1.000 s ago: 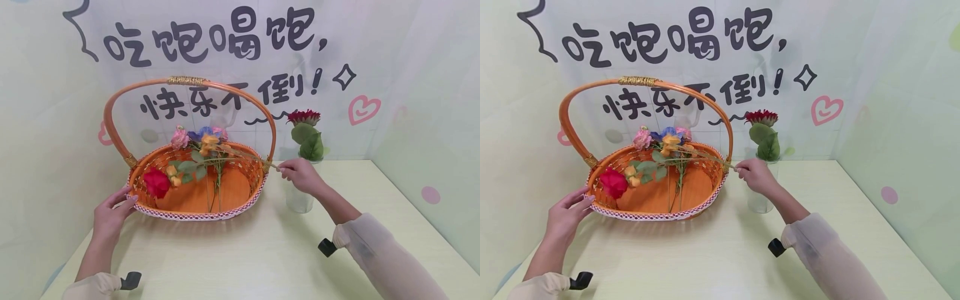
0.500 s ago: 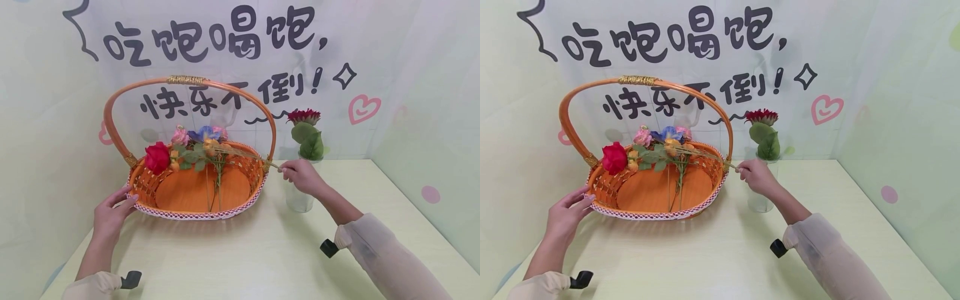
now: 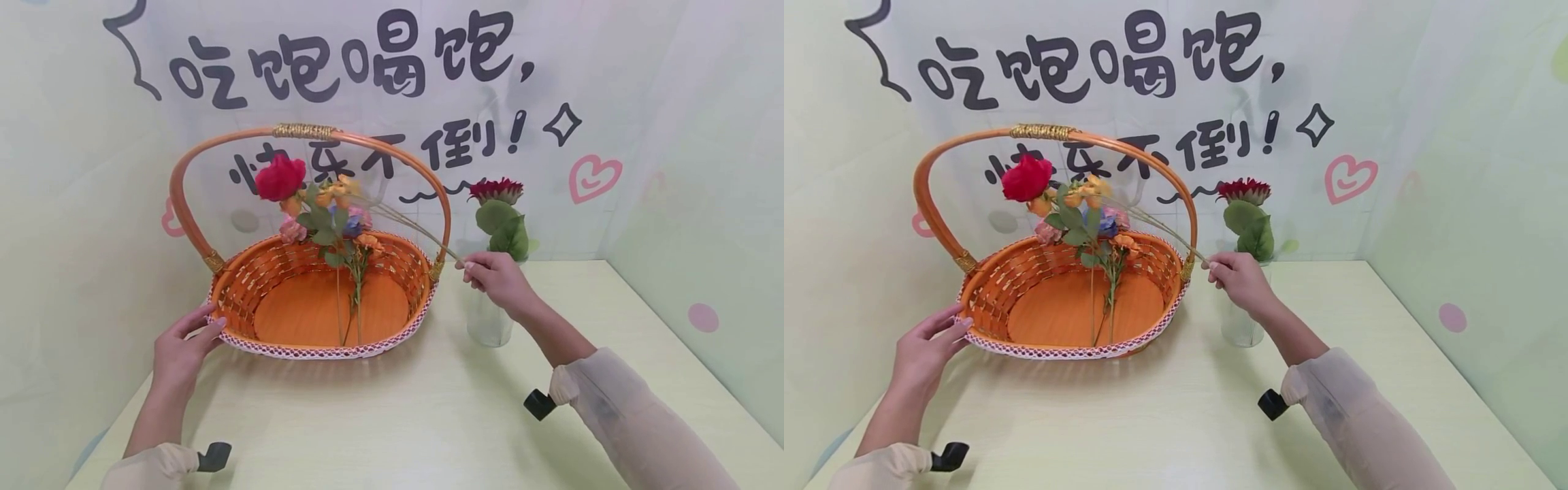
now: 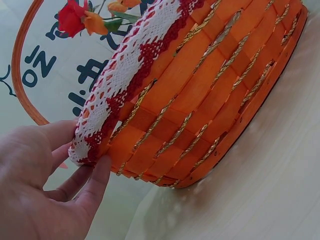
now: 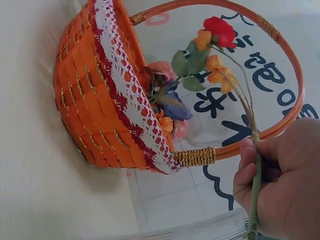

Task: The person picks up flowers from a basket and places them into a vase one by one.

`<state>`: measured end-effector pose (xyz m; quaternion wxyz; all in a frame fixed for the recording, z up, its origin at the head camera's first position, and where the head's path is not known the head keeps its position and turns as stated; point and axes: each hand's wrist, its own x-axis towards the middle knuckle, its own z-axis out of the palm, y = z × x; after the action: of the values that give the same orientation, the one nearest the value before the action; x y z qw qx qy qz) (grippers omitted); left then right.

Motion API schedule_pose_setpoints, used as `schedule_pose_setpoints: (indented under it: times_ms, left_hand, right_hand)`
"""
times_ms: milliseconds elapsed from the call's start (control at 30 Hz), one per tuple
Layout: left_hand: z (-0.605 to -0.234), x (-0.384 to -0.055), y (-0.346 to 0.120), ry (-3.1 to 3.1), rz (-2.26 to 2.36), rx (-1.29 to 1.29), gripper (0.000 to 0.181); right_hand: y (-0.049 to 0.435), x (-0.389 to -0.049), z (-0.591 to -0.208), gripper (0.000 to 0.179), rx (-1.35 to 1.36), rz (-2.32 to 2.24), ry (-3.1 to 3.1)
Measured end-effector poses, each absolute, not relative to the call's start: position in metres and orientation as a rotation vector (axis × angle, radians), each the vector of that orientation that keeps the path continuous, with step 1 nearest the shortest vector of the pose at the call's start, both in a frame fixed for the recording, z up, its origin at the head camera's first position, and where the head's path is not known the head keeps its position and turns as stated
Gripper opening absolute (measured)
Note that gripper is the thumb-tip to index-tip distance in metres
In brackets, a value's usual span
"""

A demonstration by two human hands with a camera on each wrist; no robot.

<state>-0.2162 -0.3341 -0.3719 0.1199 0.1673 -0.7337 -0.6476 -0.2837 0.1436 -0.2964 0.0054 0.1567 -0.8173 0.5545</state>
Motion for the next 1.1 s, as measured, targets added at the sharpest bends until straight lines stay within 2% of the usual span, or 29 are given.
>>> schedule_pose_setpoints:
  times_ms: [300, 500, 733, 1100]
  left_hand:
    - [-0.374, -0.216, -0.335, -2.103, -1.939, 0.461, 0.06]
    - [-0.373, -0.214, -0.335, -2.096, -1.949, 0.46, 0.062]
    - [-0.377, -0.218, -0.337, -2.108, -1.907, 0.47, 0.057]
    - [-0.376, -0.218, -0.338, -2.074, -1.948, 0.455, 0.057]
  right_hand:
    - [0.142, -0.281, -0.297, 0.021, 0.424, 1.845, -2.423]
    - [0.139, -0.282, -0.305, 0.018, 0.434, 1.502, -2.62]
    - [0.132, -0.28, -0.313, 0.015, 0.568, 1.081, -2.697]
    - [0.132, -0.274, -0.311, 0.014, 0.541, 0.981, -2.565]
